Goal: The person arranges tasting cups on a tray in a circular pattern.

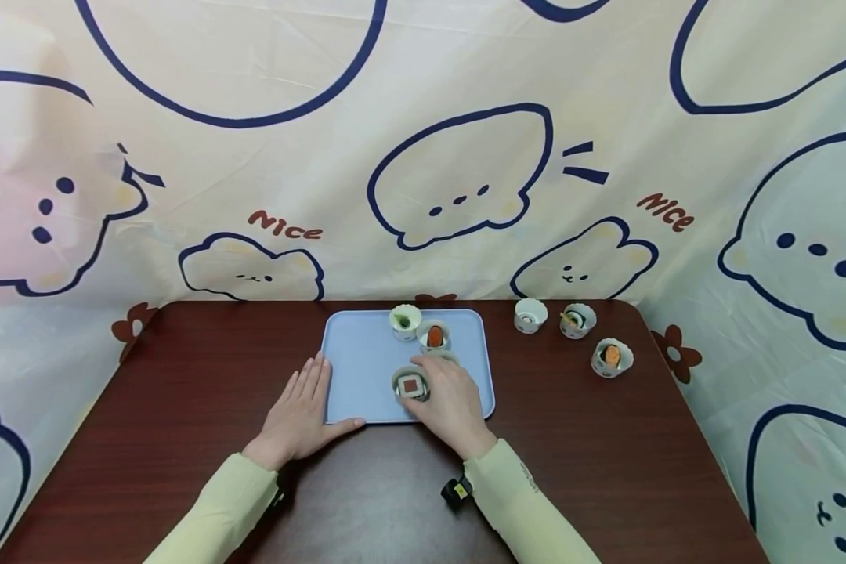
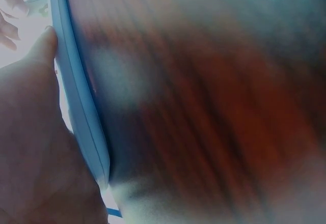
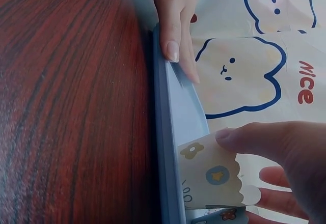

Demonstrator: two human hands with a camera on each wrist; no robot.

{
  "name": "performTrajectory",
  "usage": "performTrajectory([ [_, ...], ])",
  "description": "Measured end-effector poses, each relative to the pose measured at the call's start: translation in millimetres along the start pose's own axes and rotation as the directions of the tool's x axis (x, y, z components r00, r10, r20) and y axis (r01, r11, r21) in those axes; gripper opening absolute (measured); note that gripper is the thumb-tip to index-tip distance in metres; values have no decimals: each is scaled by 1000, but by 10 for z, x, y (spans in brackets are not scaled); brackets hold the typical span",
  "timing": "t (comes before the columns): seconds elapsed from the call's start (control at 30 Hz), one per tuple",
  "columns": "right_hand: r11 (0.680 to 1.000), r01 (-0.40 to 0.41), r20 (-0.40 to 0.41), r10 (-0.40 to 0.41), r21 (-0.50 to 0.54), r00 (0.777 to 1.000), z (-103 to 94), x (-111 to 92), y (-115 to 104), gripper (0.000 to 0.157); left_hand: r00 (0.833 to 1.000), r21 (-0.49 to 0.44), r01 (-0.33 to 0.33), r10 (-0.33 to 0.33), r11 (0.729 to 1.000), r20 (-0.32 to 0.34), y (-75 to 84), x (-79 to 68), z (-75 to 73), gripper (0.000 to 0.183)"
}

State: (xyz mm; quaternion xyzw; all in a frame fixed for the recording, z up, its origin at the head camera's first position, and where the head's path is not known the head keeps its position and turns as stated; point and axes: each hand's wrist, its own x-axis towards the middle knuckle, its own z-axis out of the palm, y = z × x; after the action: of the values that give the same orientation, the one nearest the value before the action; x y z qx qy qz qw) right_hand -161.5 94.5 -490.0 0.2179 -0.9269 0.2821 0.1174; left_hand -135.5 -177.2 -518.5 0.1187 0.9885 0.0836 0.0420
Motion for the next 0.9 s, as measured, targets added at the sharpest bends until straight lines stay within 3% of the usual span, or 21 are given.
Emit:
performTrajectory([
  [0.4, 999, 36, -32, -36, -8, 999, 19, 20, 22, 59, 1000, -13, 9, -9, 1000, 2, 18, -10, -36, 125],
  [0.9, 999, 46, -56, -47, -14, 997, 29, 16, 70, 60, 999, 0, -3, 3, 1000, -35, -37, 10, 69, 128],
])
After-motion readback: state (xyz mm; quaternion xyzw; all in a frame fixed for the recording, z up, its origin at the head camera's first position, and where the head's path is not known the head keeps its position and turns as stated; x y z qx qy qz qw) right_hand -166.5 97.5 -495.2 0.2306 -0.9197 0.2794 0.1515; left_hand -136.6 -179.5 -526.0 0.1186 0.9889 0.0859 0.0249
